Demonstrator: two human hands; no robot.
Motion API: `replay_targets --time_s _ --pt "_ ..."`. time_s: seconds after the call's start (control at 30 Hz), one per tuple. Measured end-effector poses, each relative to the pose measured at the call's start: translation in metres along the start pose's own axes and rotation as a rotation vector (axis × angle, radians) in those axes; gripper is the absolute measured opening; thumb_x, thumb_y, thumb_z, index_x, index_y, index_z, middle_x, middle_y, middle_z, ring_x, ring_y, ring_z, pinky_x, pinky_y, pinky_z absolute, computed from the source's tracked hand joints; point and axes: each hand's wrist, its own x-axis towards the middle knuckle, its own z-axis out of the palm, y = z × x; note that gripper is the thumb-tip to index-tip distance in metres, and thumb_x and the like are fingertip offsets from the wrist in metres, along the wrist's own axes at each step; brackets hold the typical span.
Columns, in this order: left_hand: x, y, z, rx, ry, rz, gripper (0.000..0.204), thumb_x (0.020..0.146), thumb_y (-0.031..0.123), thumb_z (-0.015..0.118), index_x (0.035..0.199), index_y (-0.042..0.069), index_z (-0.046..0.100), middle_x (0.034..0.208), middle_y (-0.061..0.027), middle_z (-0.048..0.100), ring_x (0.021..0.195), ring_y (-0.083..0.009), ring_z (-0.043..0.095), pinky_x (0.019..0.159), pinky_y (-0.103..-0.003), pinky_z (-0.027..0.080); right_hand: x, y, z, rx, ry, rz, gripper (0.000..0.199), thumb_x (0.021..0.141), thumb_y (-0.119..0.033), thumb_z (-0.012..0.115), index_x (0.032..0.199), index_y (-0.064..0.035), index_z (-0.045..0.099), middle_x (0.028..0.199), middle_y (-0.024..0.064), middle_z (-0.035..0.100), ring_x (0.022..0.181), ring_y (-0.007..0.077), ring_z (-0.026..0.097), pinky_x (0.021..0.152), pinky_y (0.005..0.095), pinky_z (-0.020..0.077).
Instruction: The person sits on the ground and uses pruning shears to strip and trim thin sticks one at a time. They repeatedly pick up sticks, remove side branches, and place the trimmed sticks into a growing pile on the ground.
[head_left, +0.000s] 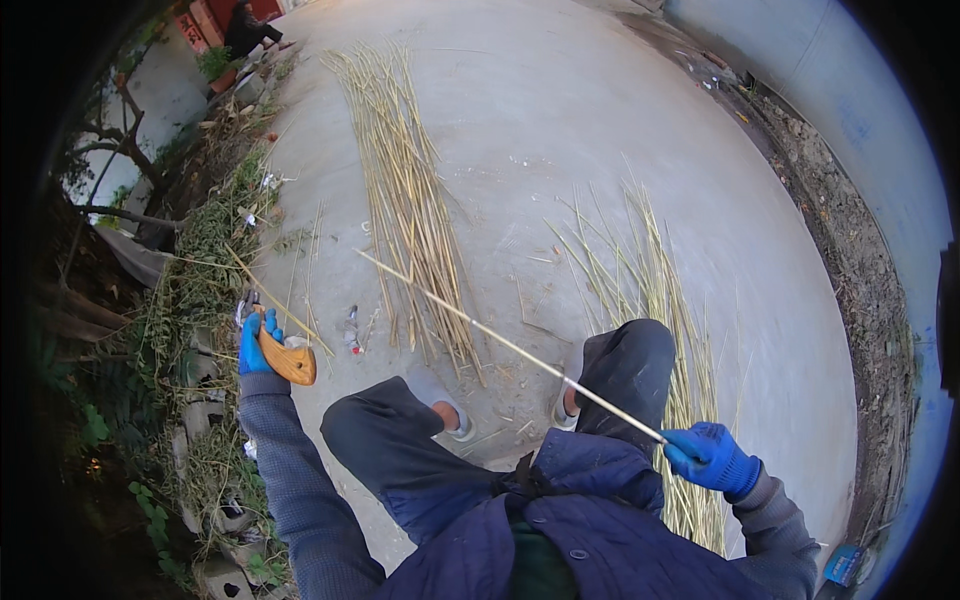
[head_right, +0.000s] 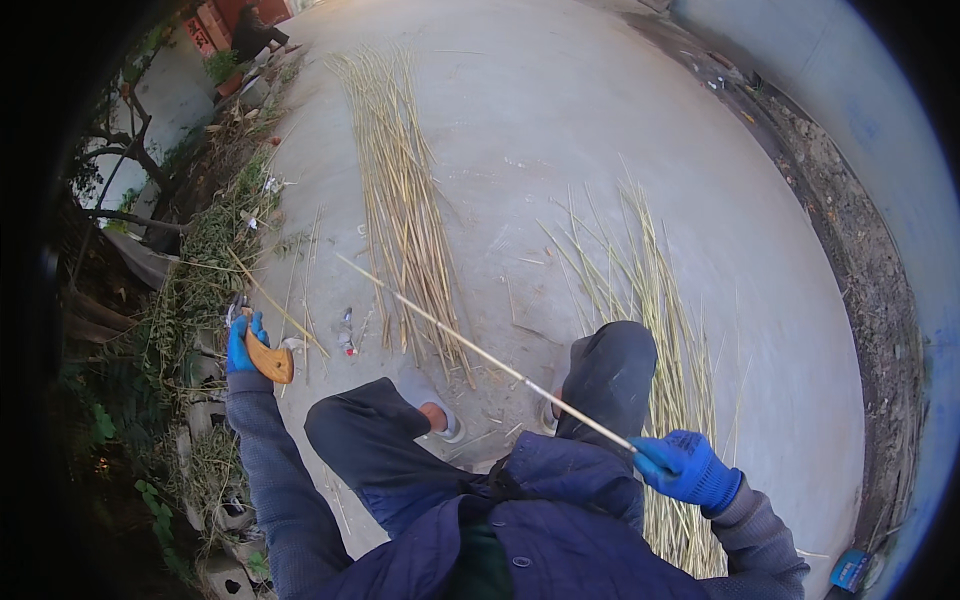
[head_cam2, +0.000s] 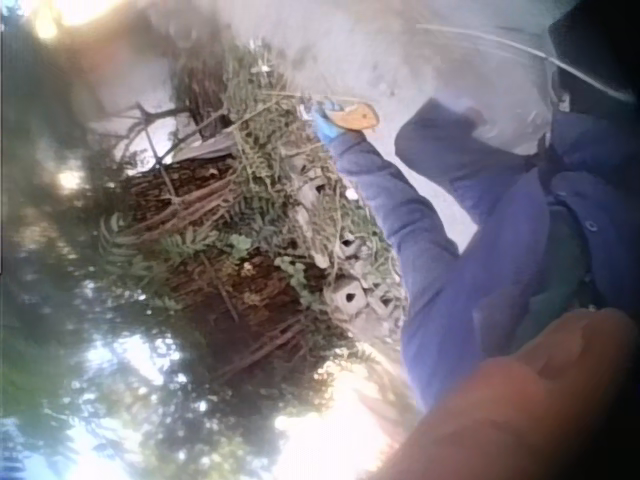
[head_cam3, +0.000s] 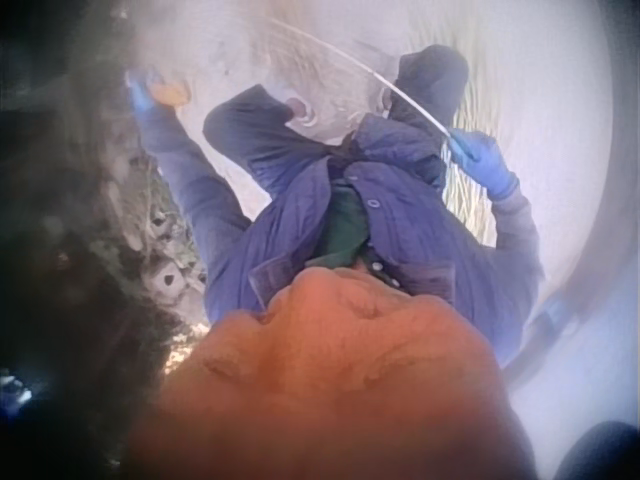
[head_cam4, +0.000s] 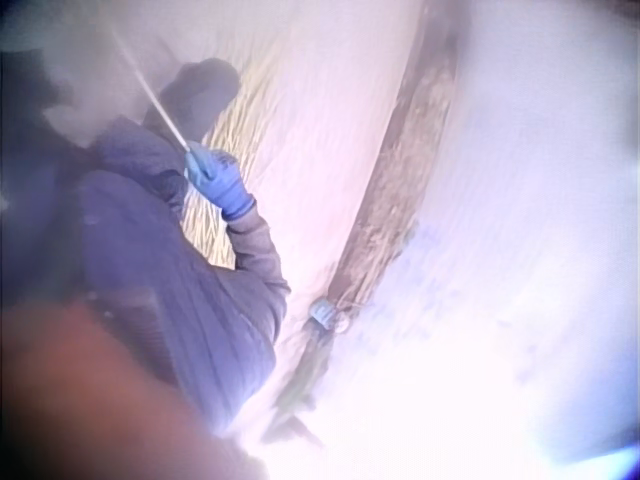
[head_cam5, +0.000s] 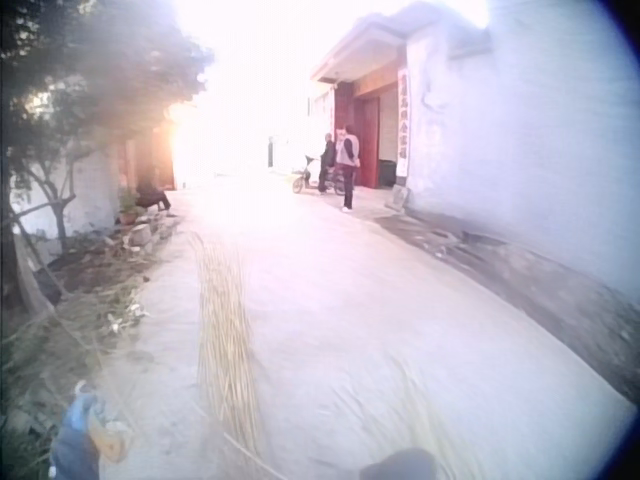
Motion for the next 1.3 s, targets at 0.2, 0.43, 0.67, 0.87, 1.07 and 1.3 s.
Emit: replay_targets --time_s 0.2,0.43,0.67,0.87,1.07,1.3 --pt "-0.049 -0.080 0.084 0.149 -0.243 -0.146 0.049 0.090 0.031 0.068 0.130 0.005 0.054 0.114 -0.0081 0.064 0.080 -0.0144 0.062 0.063 -0.026 0.052 0.014 0.069 -0.011 -0.369 0.285 0.061 0.021 0.085 -0.008 0.066 0.105 -0.0055 0.067 0.066 0.0121 0.061 0.055 0.0297 0.060 0.052 0.0406 0.0460" --pt "-0.107 -0.147 0.166 0.425 -0.448 -0.253 0.050 0.092 0.030 0.067 0.130 0.001 0.054 0.111 -0.0119 0.066 0.076 -0.0162 0.064 0.060 -0.028 0.055 -0.053 0.170 0.015 -0.490 0.400 0.294 0.014 0.087 -0.018 0.062 0.096 -0.0087 0.068 0.073 0.0130 0.066 0.065 0.0334 0.064 0.060 0.0442 0.0507" --pt "-0.084 -0.184 0.160 0.669 -0.481 -0.292 0.056 0.092 0.044 0.064 0.128 0.002 0.057 0.104 -0.0063 0.065 0.074 -0.0133 0.058 0.062 -0.028 0.050 -0.151 0.209 0.061 -0.523 0.224 0.665 0.011 0.086 -0.020 0.055 0.079 -0.0123 0.059 0.072 0.0125 0.064 0.068 0.0327 0.064 0.062 0.0434 0.0498" --pt "-0.034 -0.205 0.142 0.775 -0.623 -0.315 0.073 0.092 0.053 0.059 0.142 0.002 0.045 0.131 -0.0134 0.054 0.106 -0.0226 0.057 0.085 -0.038 0.050 -0.230 0.210 0.099 -0.594 0.105 0.855 0.007 0.081 -0.020 0.058 0.075 -0.0163 0.061 0.069 0.0082 0.065 0.067 0.0298 0.065 0.060 0.0430 0.0490" --pt "-0.045 -0.213 0.151 0.920 -0.620 -0.316 0.081 0.090 0.063 0.053 0.144 0.004 0.043 0.136 -0.0175 0.049 0.120 -0.0301 0.053 0.098 -0.047 0.044 -0.352 0.173 0.131 -0.587 -0.149 1.157 0.012 0.084 -0.020 0.055 0.080 -0.0162 0.066 0.078 0.0064 0.071 0.077 0.0268 0.070 0.064 0.0410 0.0513" --pt "-0.102 -0.186 0.166 0.893 -0.624 -0.465 0.065 0.095 0.047 0.058 0.143 0.006 0.042 0.134 -0.0091 0.054 0.106 -0.0230 0.059 0.085 -0.038 0.051 -0.548 0.077 0.115 -0.851 -0.654 1.914 0.027 0.095 -0.029 0.050 0.117 -0.0240 0.066 0.117 0.0012 0.066 0.115 0.0219 0.058 0.091 0.0456 0.0407"
